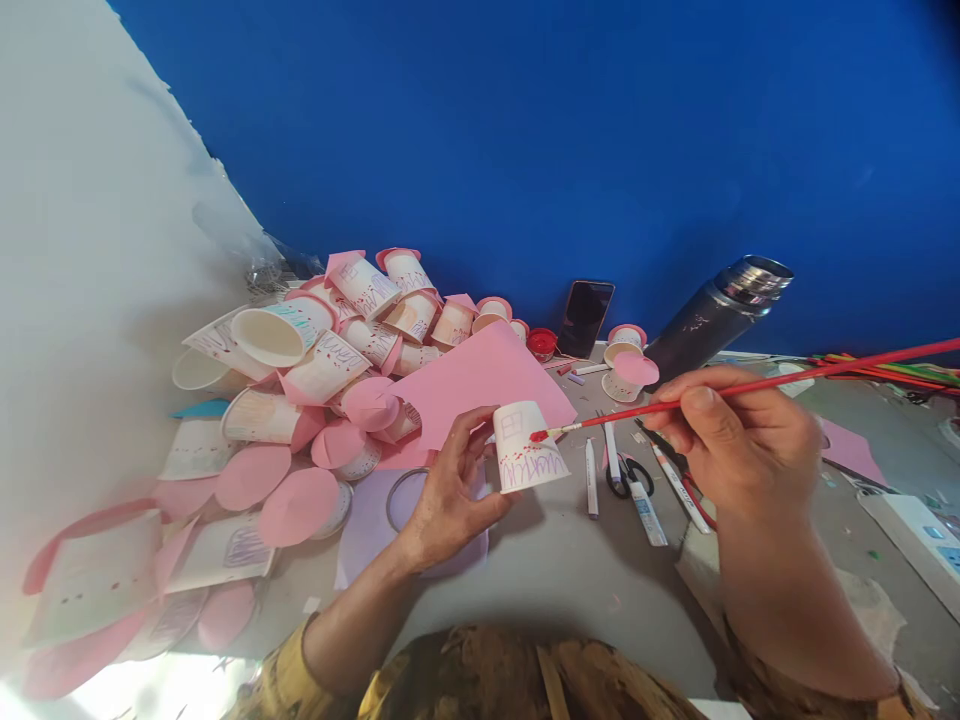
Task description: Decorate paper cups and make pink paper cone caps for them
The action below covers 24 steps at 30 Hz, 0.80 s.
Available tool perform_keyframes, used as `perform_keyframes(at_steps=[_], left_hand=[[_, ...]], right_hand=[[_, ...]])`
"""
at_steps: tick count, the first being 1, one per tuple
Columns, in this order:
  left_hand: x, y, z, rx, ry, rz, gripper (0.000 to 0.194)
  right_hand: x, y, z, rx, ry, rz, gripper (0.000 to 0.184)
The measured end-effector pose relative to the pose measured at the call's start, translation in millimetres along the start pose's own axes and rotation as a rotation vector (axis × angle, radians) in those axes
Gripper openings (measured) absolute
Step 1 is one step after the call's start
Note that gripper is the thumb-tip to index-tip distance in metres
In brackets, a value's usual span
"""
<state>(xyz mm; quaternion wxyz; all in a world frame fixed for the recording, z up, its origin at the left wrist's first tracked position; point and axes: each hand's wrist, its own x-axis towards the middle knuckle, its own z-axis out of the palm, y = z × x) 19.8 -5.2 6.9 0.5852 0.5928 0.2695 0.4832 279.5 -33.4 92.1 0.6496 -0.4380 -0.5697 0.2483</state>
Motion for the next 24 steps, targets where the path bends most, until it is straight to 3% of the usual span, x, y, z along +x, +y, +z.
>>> perform_keyframes(at_steps=[3,12,15,20,24], left_hand=[[0,-1,-0.5,-0.026,0.001,-0.002,0.074],[3,2,2.3,-0.099,-0.003,0.009,0.072],[3,2,4.4,-0.17,-0.021,0.009,0.072],[2,5,8.7,-0.294,-0.015,-0.027,0.072],[2,6,12.0,-0.323,-0.047,-0.017,0.073]], right_hand=[[1,-1,0,-0.01,-0.028,0.024,0.013],[8,-2,3,0.085,0.094,-0.037,0.015],[5,3,6,0.035,-0.048,-0.023,0.017],[1,5,11,-0.315,-0.448,-0.011,0.082],[1,10,12,-0.443,-0.59,-0.065,0.095]])
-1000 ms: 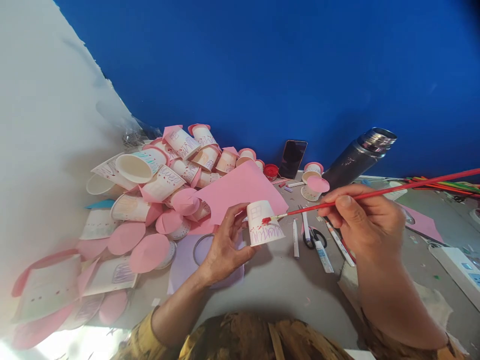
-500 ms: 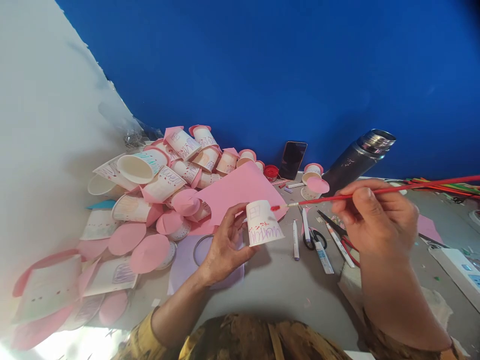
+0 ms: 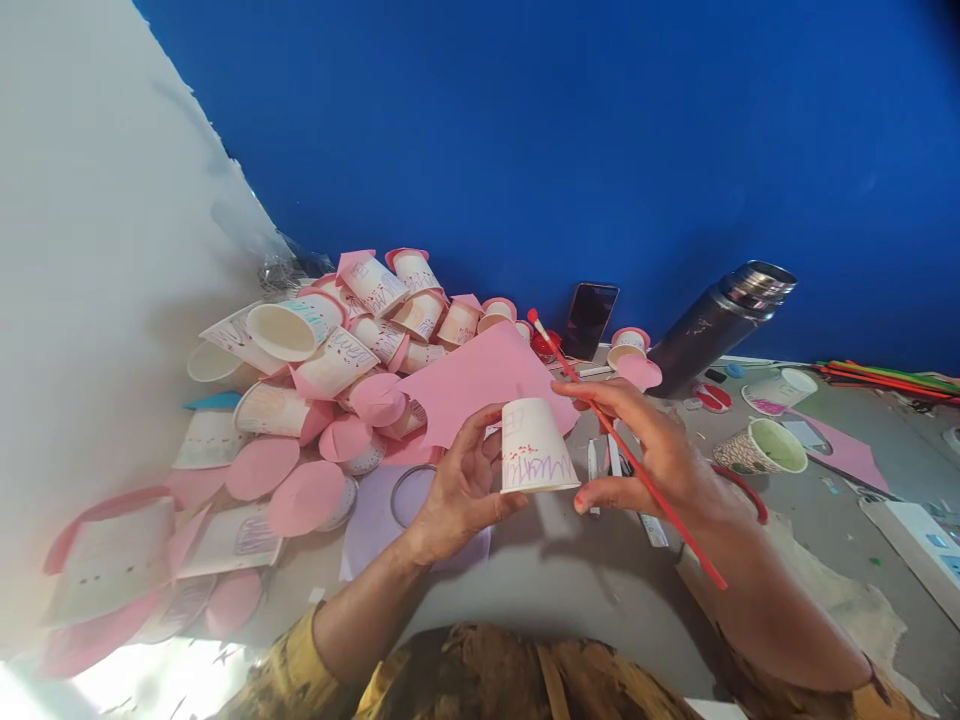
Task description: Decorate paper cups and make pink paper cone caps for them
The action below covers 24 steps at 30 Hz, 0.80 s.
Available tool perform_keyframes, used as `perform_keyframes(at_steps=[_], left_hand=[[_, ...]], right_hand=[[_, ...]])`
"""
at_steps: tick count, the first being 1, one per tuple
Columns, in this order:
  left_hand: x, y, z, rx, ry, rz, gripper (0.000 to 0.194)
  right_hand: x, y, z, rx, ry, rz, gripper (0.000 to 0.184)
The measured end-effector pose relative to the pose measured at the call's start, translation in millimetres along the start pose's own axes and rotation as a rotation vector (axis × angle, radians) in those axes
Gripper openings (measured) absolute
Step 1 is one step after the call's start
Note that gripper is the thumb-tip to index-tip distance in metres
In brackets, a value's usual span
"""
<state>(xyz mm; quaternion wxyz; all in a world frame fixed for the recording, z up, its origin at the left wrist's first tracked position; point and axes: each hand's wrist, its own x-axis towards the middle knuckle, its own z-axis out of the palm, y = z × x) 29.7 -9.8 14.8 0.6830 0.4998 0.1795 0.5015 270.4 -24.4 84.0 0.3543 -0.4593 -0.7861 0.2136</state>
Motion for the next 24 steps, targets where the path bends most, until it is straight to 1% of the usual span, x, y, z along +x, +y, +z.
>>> perform_keyframes(at_steps=[2,4,8,10,13,14,15,16,18,19,20,21,22,24], left_hand=[[-1,-3,-1.3,0.01,-0.03,0.012,0.073],[-2,-5,-5.2,0.065,-0.054,0.019,0.079],[-5,-1,-14.7,0.322,-0.079,0.062,0.097],[-5,4,-17.3,0.467,-0.077,0.094,0.096],[-4,10,-18.4,0.615,-0.063,0.115,0.084],[-4,11,-18.4,0.633,-0.047,0.118,0.081],[-3,11,-18.4,0.638,-0.024,0.12,0.08],[-2,10,-18.5,0.634,0.006,0.124,0.08],[-1,8,-19.0,0.617,0.062,0.135,0.083],[0,7,-19.4,0.608,0.079,0.136,0.084],[0,6,-19.7,0.6,0.086,0.131,0.084],[0,5,-20.1,0.592,0.088,0.123,0.083],[0,5,-20.3,0.583,0.092,0.116,0.082],[0,4,-20.8,0.569,0.101,0.109,0.082]], right_hand=[[0,3,1,-0.017,-0.04,-0.019,0.092],[-1,6,2,-0.034,-0.054,-0.029,0.088],[-2,3,4,-0.101,-0.062,-0.044,0.084],[-1,0,5,-0.125,-0.095,-0.04,0.083],[0,-3,6,-0.101,-0.114,-0.036,0.085],[0,-3,5,-0.077,-0.094,-0.036,0.083],[-1,-2,4,-0.045,-0.046,-0.036,0.077],[-2,-2,3,-0.004,0.03,-0.044,0.065],[-4,0,-1,0.113,0.228,-0.084,0.035],[-5,1,-3,0.182,0.33,-0.111,0.026],[-6,3,-5,0.247,0.416,-0.145,0.023],[-7,4,-7,0.303,0.474,-0.181,0.022],[-7,5,-8,0.34,0.499,-0.209,0.023],[-7,6,-10,0.368,0.495,-0.234,0.023]])
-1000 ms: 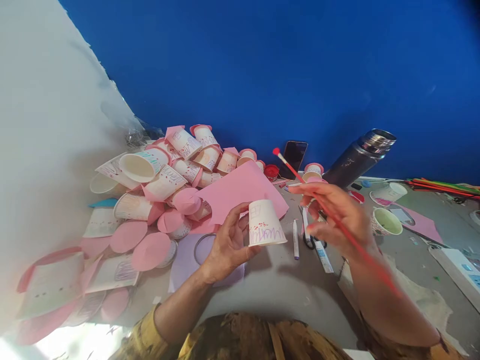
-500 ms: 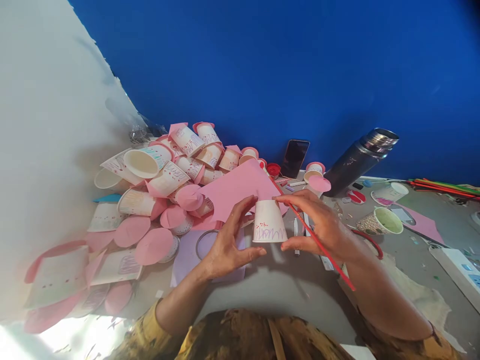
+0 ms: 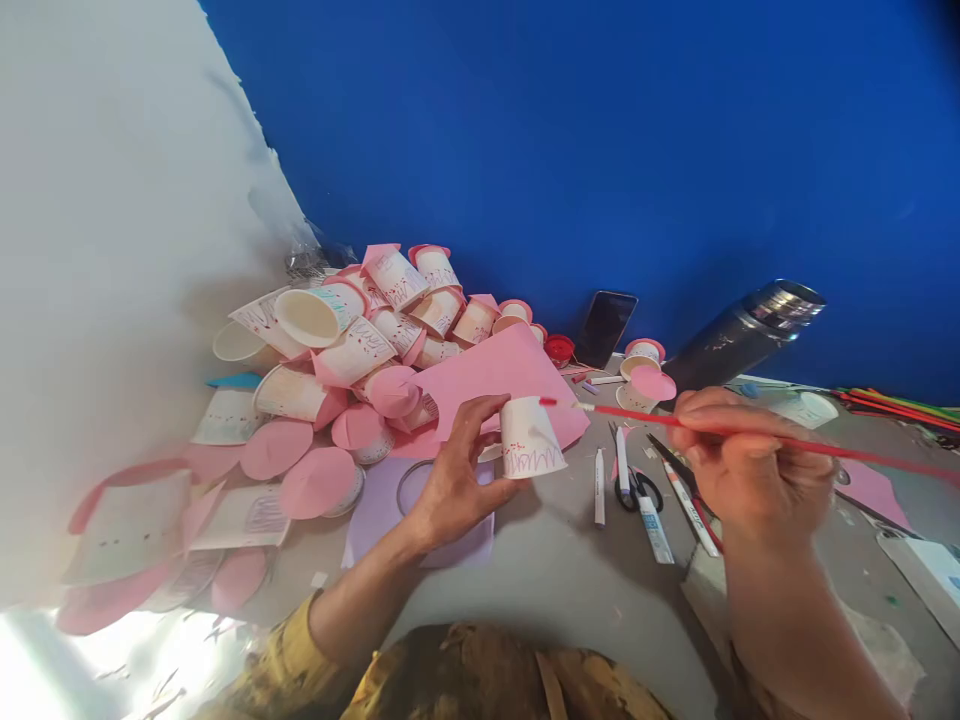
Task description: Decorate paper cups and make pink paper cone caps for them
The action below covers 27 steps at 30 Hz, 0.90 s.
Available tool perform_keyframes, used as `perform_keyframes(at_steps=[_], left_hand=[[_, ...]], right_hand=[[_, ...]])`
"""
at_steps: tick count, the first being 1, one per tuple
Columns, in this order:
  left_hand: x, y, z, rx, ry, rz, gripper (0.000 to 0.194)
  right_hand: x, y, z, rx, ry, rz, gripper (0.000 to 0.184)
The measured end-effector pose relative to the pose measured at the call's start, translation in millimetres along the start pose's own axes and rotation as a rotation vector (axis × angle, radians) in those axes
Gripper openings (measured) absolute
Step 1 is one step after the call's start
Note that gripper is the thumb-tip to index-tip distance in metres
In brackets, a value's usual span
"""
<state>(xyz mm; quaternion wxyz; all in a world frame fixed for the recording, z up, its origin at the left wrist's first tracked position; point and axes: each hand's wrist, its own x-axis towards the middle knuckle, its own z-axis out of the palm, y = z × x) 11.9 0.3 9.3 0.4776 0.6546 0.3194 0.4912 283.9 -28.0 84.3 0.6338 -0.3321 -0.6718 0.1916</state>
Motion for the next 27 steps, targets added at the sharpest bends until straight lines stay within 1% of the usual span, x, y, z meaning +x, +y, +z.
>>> perform_keyframes(at_steps=[3,8,13,17,22,27], left_hand=[[-0.8,-0.8,-0.3,0.001,0.004,-0.002,0.083],[-1.5,-1.9,0.1,-0.002,-0.025,-0.006,0.083],[-1.5,-0.7,1.3,-0.003,-0.027,-0.004,0.08],[-1.7,-0.2,1.6,-0.016,-0.03,-0.003,0.081],[-1.9,-1.0,1.8,-0.011,-0.042,0.0,0.081],[-2.3,-3.0,2.4,-0.01,-0.04,0.011,0.081]], right_hand=[[0.6,-1.3,0.1,0.013,-0.038,0.023,0.02],[-0.3,-4.3,1.9,0.037,-0.028,0.047,0.02],[-1.8,-3.2,2.1,0.009,-0.069,0.106,0.021],[-2.7,-3.4,3.5,-0.045,-0.076,0.102,0.019],[-3.5,-4.0,4.2,-0.038,-0.054,0.129,0.02],[-3.5,-2.3,5.7,-0.058,-0.086,0.09,0.019]])
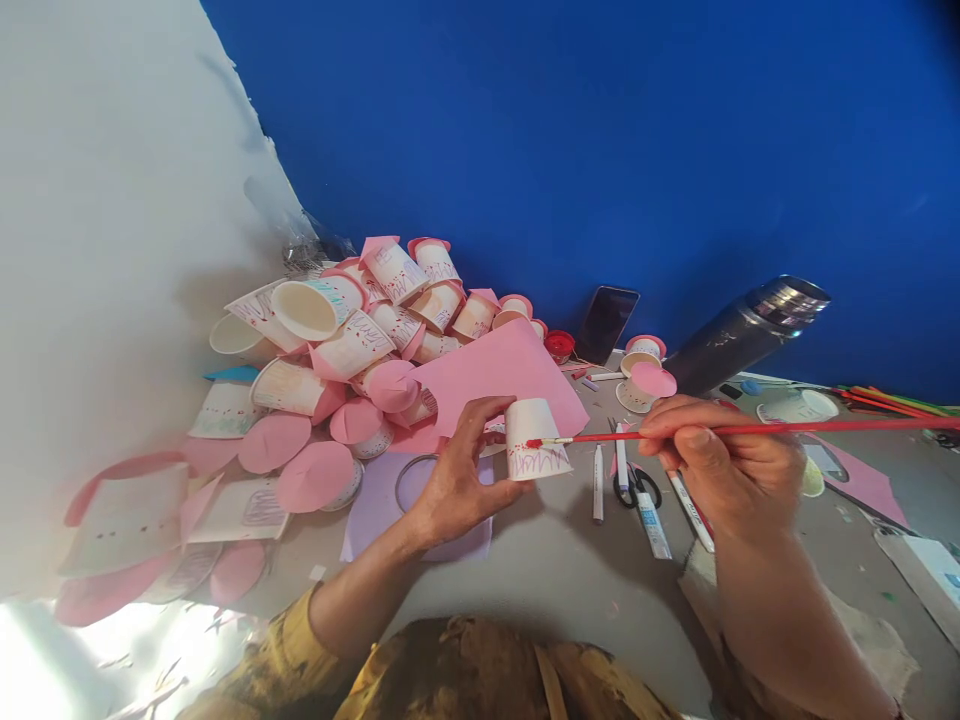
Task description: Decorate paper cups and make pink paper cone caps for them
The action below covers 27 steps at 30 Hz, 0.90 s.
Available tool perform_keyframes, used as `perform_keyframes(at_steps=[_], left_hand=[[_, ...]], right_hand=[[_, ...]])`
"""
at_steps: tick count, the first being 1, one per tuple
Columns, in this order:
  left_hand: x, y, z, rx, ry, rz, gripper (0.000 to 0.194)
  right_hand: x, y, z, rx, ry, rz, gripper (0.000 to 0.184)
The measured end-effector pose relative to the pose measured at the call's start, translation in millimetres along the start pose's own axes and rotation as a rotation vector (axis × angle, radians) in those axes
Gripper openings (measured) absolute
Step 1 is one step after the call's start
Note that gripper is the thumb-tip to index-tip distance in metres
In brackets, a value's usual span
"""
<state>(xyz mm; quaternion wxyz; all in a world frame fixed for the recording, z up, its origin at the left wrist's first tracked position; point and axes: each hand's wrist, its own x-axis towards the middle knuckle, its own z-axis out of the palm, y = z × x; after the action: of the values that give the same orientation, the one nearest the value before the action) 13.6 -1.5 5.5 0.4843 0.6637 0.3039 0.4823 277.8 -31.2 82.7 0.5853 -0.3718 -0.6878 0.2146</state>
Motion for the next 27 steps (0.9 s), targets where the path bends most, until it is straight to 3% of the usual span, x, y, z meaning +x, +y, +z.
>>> perform_keyframes(at_steps=[27], left_hand=[[1.0,4.0,2.2,-0.13,0.009,-0.068,0.076]], right_hand=[[2.2,-0.1,-5.1,0.001,0.071,-0.001,0.02]])
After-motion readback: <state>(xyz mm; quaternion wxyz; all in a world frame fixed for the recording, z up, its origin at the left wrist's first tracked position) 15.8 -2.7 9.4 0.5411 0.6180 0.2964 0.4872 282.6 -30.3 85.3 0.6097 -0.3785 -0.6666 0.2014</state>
